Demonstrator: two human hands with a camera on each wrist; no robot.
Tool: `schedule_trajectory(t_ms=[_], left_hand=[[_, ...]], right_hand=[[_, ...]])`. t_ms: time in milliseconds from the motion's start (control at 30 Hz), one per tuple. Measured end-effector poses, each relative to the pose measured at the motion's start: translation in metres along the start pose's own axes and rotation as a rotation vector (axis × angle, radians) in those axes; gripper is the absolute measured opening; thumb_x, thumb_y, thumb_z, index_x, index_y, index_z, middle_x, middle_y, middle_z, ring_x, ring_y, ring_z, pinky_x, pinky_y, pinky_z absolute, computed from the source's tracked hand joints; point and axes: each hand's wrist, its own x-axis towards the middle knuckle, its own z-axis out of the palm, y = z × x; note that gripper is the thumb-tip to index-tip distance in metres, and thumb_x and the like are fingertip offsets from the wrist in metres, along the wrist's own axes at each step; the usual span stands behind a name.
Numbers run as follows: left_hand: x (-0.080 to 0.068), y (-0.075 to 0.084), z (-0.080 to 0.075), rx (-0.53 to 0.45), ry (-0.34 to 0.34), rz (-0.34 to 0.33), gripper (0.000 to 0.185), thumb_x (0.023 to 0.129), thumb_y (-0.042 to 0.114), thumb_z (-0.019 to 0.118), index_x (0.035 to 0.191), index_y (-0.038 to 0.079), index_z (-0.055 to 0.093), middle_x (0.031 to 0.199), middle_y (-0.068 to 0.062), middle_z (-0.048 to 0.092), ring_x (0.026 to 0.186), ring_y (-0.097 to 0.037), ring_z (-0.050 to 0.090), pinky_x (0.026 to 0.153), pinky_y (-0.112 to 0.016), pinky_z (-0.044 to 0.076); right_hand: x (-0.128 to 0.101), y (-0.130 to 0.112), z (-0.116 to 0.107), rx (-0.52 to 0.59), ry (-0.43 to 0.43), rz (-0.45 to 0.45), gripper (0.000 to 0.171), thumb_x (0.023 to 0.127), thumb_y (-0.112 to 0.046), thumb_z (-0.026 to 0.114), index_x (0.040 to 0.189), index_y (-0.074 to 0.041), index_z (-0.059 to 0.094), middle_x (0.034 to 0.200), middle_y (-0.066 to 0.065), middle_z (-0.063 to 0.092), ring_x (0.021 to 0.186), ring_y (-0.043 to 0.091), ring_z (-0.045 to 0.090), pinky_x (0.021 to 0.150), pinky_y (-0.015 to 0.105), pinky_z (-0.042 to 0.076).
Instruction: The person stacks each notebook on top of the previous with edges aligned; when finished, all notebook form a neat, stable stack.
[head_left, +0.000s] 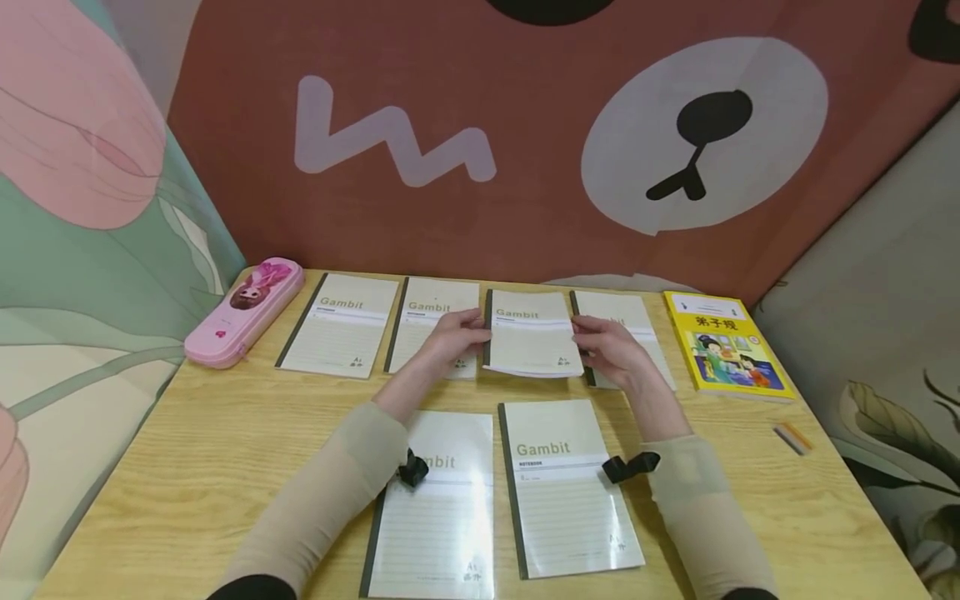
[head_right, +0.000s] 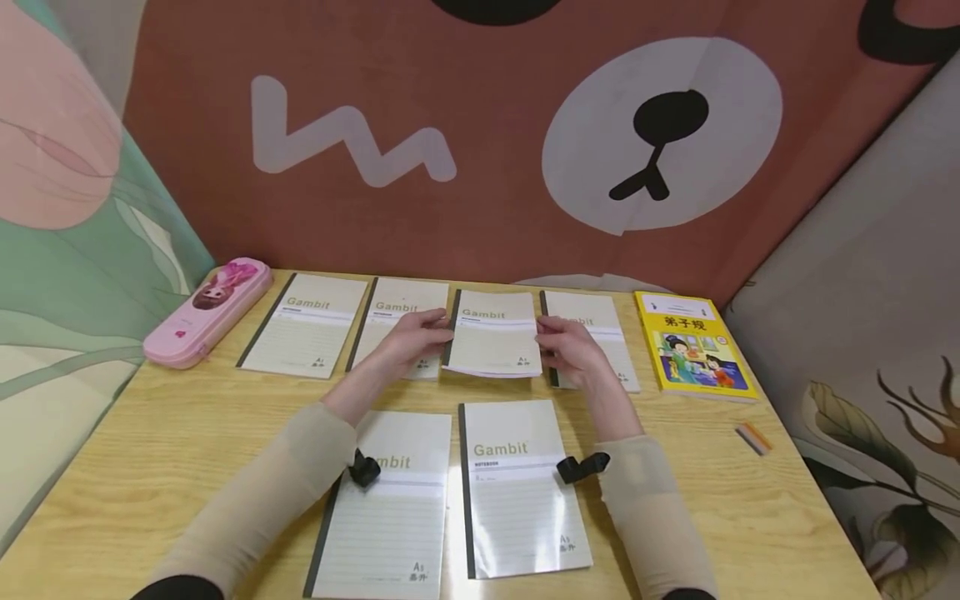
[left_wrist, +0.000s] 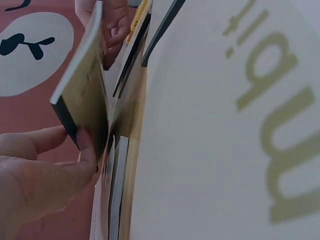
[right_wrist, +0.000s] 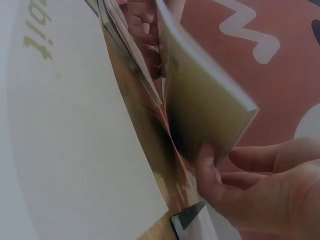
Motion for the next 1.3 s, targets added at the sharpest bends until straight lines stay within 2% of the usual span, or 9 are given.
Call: schedule_trajectory(t_ms=[100,233,367,533,733,933,1133,1200,1300], left_hand=[[-0.001,0.000,-0.002,0.007,-0.003,0.021,0.069,0.099,0.001,0.063,0.160,0.000,0.031,0.159,-0.019,0.043,0.143,-0.033,0.051,0.115,-0.042,0.050],[-0.004,0.003,-0.008,0.027,0.001,0.056,0.064,0.100,0.000,0.061,0.158,-0.001,0.034,0.154,-0.020,0.049,0.139,-0.032,0.054,0.114,-0.043,0.051],[-0.010,0.009,-0.021,0.109,0.044,0.063,0.057,0.103,0.005,0.057,0.157,0.003,0.039,0.147,-0.016,0.056,0.132,-0.027,0.058,0.112,-0.042,0.052],[-0.017,0.018,-0.039,0.164,0.091,0.056,0.053,0.106,0.011,0.051,0.158,0.004,0.039,0.156,-0.015,0.050,0.136,-0.028,0.056,0.112,-0.045,0.052],[-0.029,0.020,-0.063,0.211,0.131,0.072,0.054,0.108,0.019,0.050,0.158,0.005,0.038,0.164,-0.014,0.041,0.143,-0.029,0.051,0.112,-0.047,0.052],[-0.041,0.014,-0.087,0.320,0.187,0.056,0.056,0.109,0.023,0.047,0.160,0.005,0.034,0.165,-0.016,0.038,0.144,-0.032,0.050,0.114,-0.047,0.050],[-0.045,0.011,-0.096,0.419,0.223,0.051,0.056,0.109,0.026,0.047,0.159,0.004,0.035,0.165,-0.017,0.038,0.156,-0.033,0.033,0.127,-0.048,0.034],[-0.045,0.010,-0.096,0.425,0.216,0.053,0.057,0.109,0.026,0.048,0.159,0.003,0.035,0.166,-0.017,0.036,0.158,-0.032,0.026,0.130,-0.047,0.028],[-0.044,0.009,-0.096,0.411,0.208,0.053,0.059,0.109,0.025,0.048,0.159,0.001,0.032,0.166,-0.018,0.034,0.159,-0.032,0.025,0.131,-0.047,0.026]], right_hand=[[0.000,-0.001,0.002,0.027,0.018,-0.008,0.062,0.106,0.001,0.046,0.162,0.004,0.020,0.114,-0.006,0.058,0.094,0.002,0.062,0.083,0.021,0.054],[0.000,-0.008,0.010,-0.005,0.017,-0.016,0.060,0.106,-0.001,0.047,0.162,0.001,0.024,0.118,-0.004,0.058,0.093,0.003,0.062,0.082,0.021,0.054],[0.002,-0.017,0.023,-0.053,-0.005,-0.025,0.058,0.107,-0.004,0.048,0.161,0.000,0.028,0.139,0.012,0.055,0.101,0.003,0.065,0.086,0.020,0.058],[0.011,-0.027,0.041,-0.077,-0.011,0.008,0.055,0.108,-0.011,0.049,0.160,-0.001,0.033,0.159,0.022,0.044,0.111,0.007,0.066,0.087,0.019,0.060],[0.030,-0.030,0.067,-0.079,0.006,0.050,0.050,0.107,-0.013,0.052,0.154,0.002,0.042,0.150,0.024,0.054,0.096,0.006,0.070,0.084,0.021,0.061],[0.049,-0.025,0.098,-0.061,0.029,0.094,0.047,0.105,-0.011,0.056,0.149,0.002,0.049,0.137,0.020,0.063,0.093,0.009,0.069,0.107,0.039,0.056],[0.063,-0.021,0.119,-0.047,0.037,0.091,0.050,0.103,-0.008,0.057,0.150,0.006,0.046,0.145,0.028,0.058,0.114,0.022,0.068,0.115,0.048,0.050],[0.066,-0.020,0.123,-0.051,0.052,0.097,0.051,0.103,-0.008,0.058,0.150,0.006,0.045,0.145,0.028,0.058,0.121,0.025,0.065,0.114,0.047,0.050],[0.070,-0.019,0.127,-0.054,0.072,0.110,0.053,0.101,-0.008,0.060,0.150,0.006,0.045,0.145,0.027,0.059,0.123,0.027,0.064,0.113,0.045,0.051]])
